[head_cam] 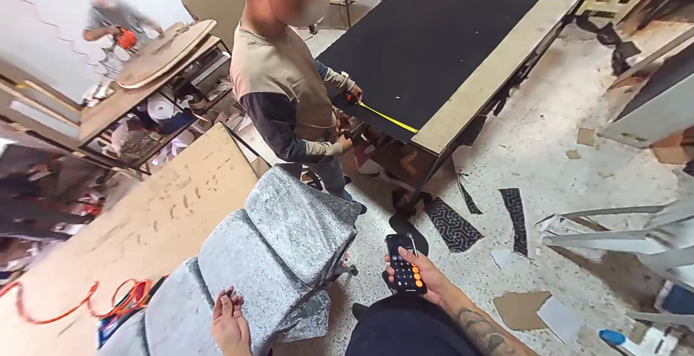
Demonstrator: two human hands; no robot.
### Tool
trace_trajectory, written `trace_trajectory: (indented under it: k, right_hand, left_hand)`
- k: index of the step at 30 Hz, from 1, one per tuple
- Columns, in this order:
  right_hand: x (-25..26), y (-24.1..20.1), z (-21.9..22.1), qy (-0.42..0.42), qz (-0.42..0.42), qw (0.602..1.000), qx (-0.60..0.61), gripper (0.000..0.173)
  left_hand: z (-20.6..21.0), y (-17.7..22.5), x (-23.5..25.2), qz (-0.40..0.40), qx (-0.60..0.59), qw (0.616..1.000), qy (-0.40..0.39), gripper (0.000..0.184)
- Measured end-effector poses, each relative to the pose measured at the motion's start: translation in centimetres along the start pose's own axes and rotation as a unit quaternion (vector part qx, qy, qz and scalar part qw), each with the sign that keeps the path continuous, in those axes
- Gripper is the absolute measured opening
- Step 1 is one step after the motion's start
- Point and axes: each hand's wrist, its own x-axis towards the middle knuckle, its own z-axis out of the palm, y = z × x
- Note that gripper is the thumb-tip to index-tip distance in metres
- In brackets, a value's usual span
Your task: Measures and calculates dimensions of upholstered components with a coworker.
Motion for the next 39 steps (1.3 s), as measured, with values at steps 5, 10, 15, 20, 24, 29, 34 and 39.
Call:
trace_trajectory:
  k: [5,10,15,20,24,29,34,39]
  right_hand:
    - [0.0,0.7,0.2,0.025,0.008,0.999,-0.042,0.045]
    - [0.2,1.5,0.1,0.029,0.020,0.999,-0.031,0.044]
    - [0.5,1.5,0.3,0.017,0.023,0.999,-0.025,0.045]
    - [0.5,1.3,0.3,0.014,0.021,0.999,-0.025,0.044]
    - [0.2,1.3,0.5,0.020,0.020,0.999,-0.036,0.043]
    - [0.5,1.7,-0.1,0.000,0.024,0.999,-0.028,0.047]
    - [0.0,1.6,0.5,-0.001,0.022,0.999,-0.038,0.046]
    - [0.1,1.5,0.5,-0.003,0.026,0.999,-0.028,0.046]
  left_hand:
    - [-0.1,0.0,0.1,-0.005,-0.001,1.000,-0.007,0.025]
    - [-0.5,0.0,0.1,-0.008,-0.016,1.000,-0.008,0.025]
    - [-0.1,0.5,-0.2,-0.007,-0.009,1.000,-0.010,0.024]
    - [-0.3,0.3,-0.1,-0.006,-0.012,1.000,-0.014,0.025]
    - [-0.2,0.3,-0.1,-0.004,-0.010,1.000,-0.010,0.025]
    - [-0.4,0.1,0.0,-0.001,-0.016,1.000,-0.015,0.026]
    - [-0.3,0.2,-0.2,0.001,-0.003,1.000,-0.018,0.026]
    - [-0.4,0.1,-0.1,0.002,-0.008,1.000,-0.018,0.026]
